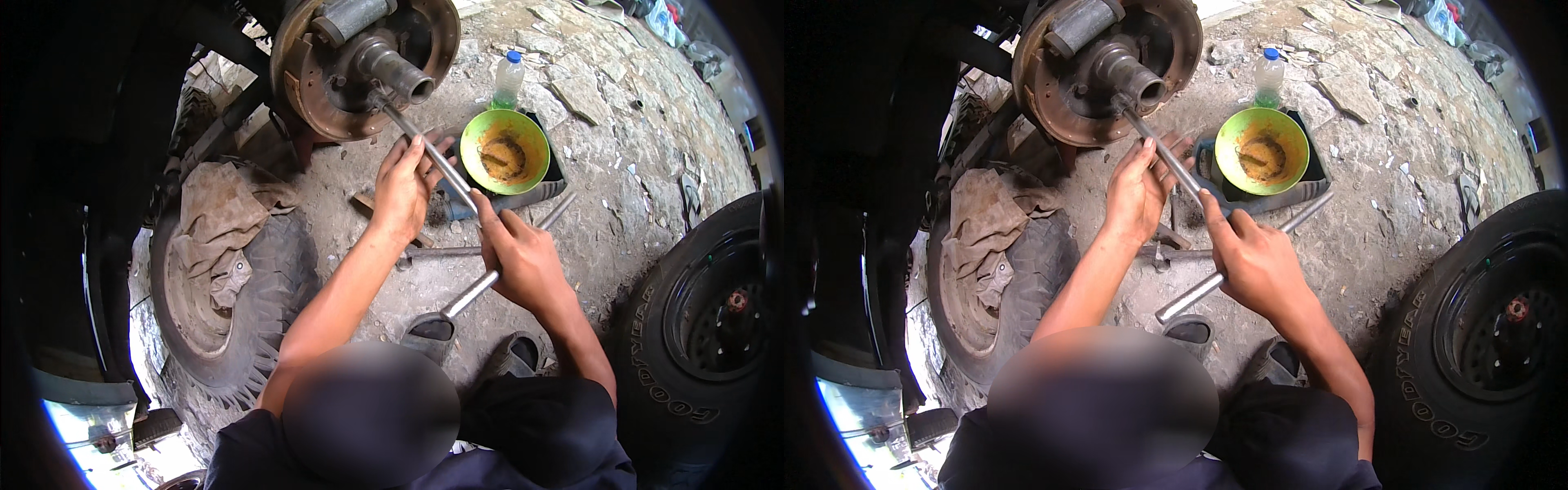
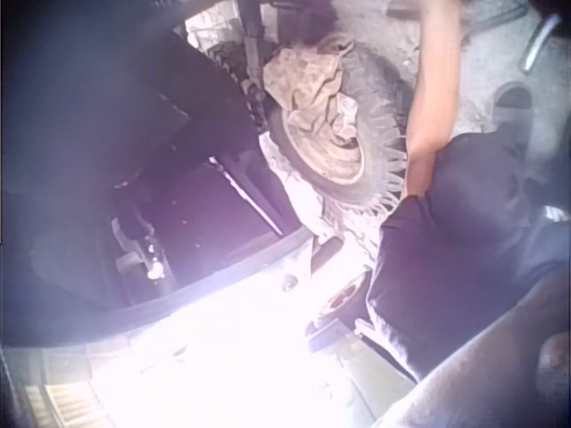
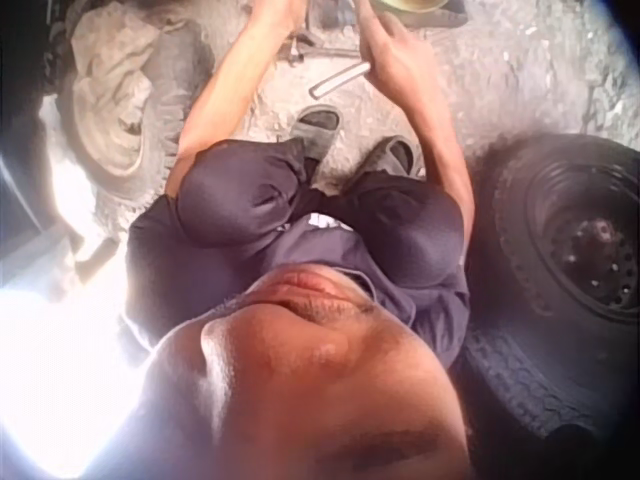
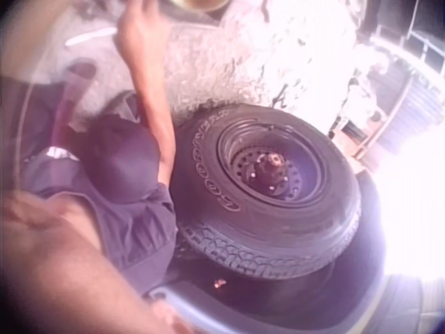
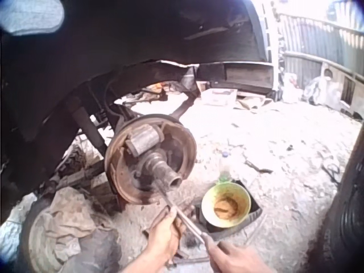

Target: The person uses a socket wrench and a metal bar for leverage to tighten or loosen a nut on a vehicle's axle assembly.

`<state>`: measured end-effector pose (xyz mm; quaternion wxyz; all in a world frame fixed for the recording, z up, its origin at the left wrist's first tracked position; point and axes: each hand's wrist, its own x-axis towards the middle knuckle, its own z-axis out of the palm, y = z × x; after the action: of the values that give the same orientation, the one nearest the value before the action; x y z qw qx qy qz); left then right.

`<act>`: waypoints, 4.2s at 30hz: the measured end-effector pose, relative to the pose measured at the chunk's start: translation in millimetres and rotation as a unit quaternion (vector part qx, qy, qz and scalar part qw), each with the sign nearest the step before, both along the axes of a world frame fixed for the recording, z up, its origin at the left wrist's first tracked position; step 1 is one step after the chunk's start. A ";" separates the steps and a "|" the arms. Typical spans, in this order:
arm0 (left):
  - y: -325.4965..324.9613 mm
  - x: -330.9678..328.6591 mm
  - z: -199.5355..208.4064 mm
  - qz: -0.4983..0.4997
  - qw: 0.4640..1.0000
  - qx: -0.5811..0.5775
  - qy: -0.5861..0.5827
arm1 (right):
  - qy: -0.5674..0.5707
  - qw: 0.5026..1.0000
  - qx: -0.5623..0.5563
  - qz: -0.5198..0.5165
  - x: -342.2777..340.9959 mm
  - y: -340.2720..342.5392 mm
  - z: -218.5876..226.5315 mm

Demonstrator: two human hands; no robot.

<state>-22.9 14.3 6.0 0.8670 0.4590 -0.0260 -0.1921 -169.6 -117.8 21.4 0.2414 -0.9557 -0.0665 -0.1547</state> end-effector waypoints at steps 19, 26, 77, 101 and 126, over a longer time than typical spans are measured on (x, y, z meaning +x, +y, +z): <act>-2.1 9.7 -19.7 -0.052 0.996 -0.069 -0.015 | -0.035 0.993 -0.109 0.025 30.8 -32.1 4.5; -4.9 19.7 -23.6 0.004 0.994 -0.070 0.082 | 0.000 0.998 -0.016 0.065 24.9 -37.6 -12.4; -60.9 32.3 -6.8 0.048 0.989 -0.116 0.078 | 0.148 0.499 0.852 -0.057 -5.7 69.7 -67.8; -63.6 25.5 -8.9 -0.086 0.950 -0.239 0.179 | -0.376 0.906 -0.012 -0.194 -14.4 -102.4 -33.5; -61.7 27.4 -1.9 -0.114 0.952 -0.220 0.177 | -0.371 0.903 -0.214 -0.024 79.0 -139.0 49.8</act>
<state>4.4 -47.4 4.1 0.9097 0.2091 0.0341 -0.3571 -90.6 -256.8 71.3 -0.0152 -0.8591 -0.1599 -0.4860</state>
